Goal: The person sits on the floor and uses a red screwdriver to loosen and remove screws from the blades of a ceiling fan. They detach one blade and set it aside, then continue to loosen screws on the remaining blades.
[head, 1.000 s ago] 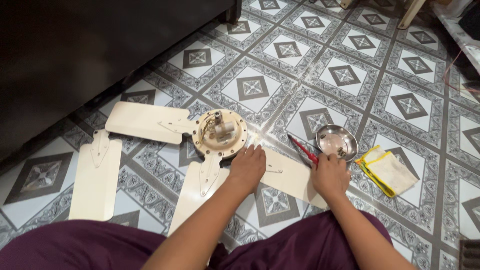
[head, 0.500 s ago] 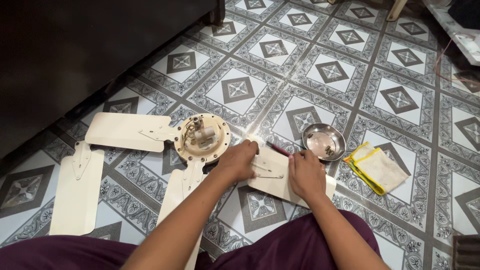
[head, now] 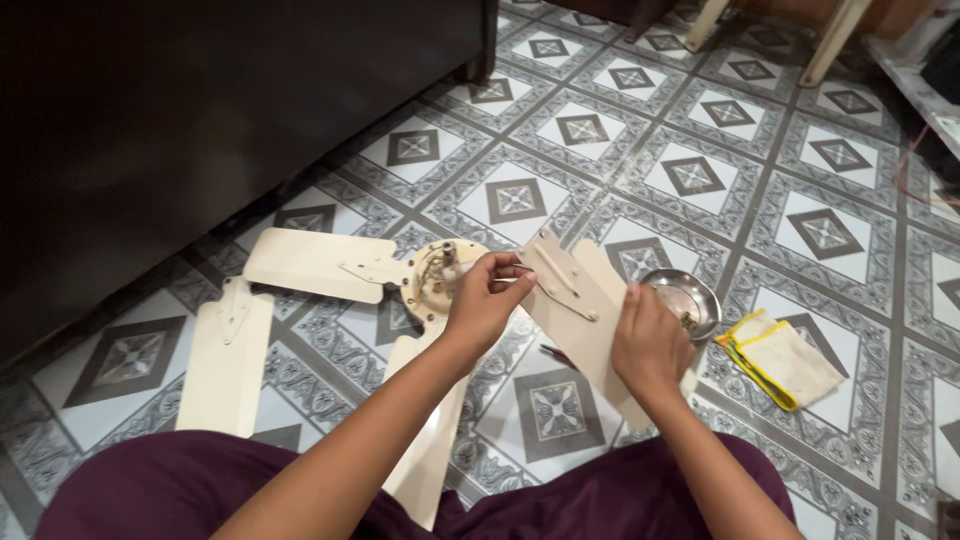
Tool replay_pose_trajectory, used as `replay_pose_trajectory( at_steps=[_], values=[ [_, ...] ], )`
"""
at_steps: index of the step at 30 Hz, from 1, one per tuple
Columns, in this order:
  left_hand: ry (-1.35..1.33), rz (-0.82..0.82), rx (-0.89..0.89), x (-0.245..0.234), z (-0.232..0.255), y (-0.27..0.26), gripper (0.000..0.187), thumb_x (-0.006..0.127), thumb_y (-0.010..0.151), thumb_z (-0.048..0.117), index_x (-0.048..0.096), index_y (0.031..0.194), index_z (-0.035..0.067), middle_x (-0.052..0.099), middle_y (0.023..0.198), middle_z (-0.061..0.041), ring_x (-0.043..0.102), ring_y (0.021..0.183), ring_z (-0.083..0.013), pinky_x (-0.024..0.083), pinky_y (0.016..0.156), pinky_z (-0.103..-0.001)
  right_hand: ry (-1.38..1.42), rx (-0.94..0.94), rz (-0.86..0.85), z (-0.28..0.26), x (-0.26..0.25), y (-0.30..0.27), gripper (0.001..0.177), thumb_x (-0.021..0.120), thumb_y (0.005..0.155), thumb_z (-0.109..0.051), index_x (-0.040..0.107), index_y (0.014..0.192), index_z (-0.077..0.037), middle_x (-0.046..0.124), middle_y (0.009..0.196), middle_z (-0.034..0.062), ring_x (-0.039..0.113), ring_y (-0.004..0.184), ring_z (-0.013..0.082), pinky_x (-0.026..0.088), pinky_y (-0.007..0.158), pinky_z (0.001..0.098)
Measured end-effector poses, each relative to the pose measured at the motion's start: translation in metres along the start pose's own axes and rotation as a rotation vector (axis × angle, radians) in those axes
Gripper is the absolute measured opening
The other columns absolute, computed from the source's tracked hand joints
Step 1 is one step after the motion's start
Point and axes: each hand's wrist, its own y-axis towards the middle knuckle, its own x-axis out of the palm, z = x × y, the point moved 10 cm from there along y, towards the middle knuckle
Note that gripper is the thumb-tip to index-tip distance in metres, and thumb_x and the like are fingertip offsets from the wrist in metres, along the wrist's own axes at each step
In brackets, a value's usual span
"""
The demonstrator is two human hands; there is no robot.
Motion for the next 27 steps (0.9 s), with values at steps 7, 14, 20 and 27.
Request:
replay_pose_trajectory(
  at_steps=[7, 14, 20, 27],
  values=[
    [-0.098, 0.161, -0.188, -0.095, 0.016, -0.027, 0.031, 0.059, 0.098, 0.022, 0.060, 0.126, 0.007, 0.074, 0.102, -0.008, 0.067, 0.079, -0.0157, 0.053, 0.066, -0.033, 0.831, 0.069, -0.288, -0.132, 0.073, 0.001, 0.037, 0.046, 0.107, -0.031, 0.069, 0.109, -0.001, 0.074, 0.093, 0.0113, 0.071, 0.083, 0.0258, 0.055, 0.073, 0.0412],
    [-0.125, 0.433, -0.224, -0.270, 0.008, -0.034, 0.028, 0.048, 0.102, 0.015, 0.066, 0.121, 0.005, 0.075, 0.108, -0.011, 0.073, 0.088, -0.0186, 0.060, 0.077, -0.035, 0.968, 0.026, -0.901, -0.291, 0.167, -0.060, 0.031, 0.057, 0.104, -0.023, 0.071, 0.111, 0.004, 0.067, 0.086, 0.0108, 0.062, 0.066, 0.0162, 0.050, 0.058, 0.0338],
    [0.157, 0.538, -0.249, -0.373, 0.001, -0.066, 0.034, 0.050, 0.100, 0.012, 0.068, 0.128, 0.006, 0.076, 0.116, -0.011, 0.071, 0.102, -0.0212, 0.054, 0.089, -0.036, 0.840, -0.031, -1.125, -0.362, 0.215, -0.118, 0.029, 0.058, 0.100, -0.014, 0.068, 0.119, 0.006, 0.076, 0.098, 0.0124, 0.076, 0.077, 0.0161, 0.066, 0.079, 0.0324],
    [0.654, 0.694, -0.441, -0.436, -0.030, -0.111, 0.042, 0.054, 0.099, 0.022, 0.061, 0.140, 0.024, 0.068, 0.130, -0.012, 0.063, 0.119, -0.0348, 0.047, 0.102, -0.046, 0.665, -0.061, -1.103, -0.368, 0.252, -0.147, 0.038, 0.057, 0.095, -0.010, 0.059, 0.132, -0.005, 0.063, 0.127, 0.0117, 0.066, 0.097, 0.0219, 0.065, 0.077, 0.0384]
  ],
)
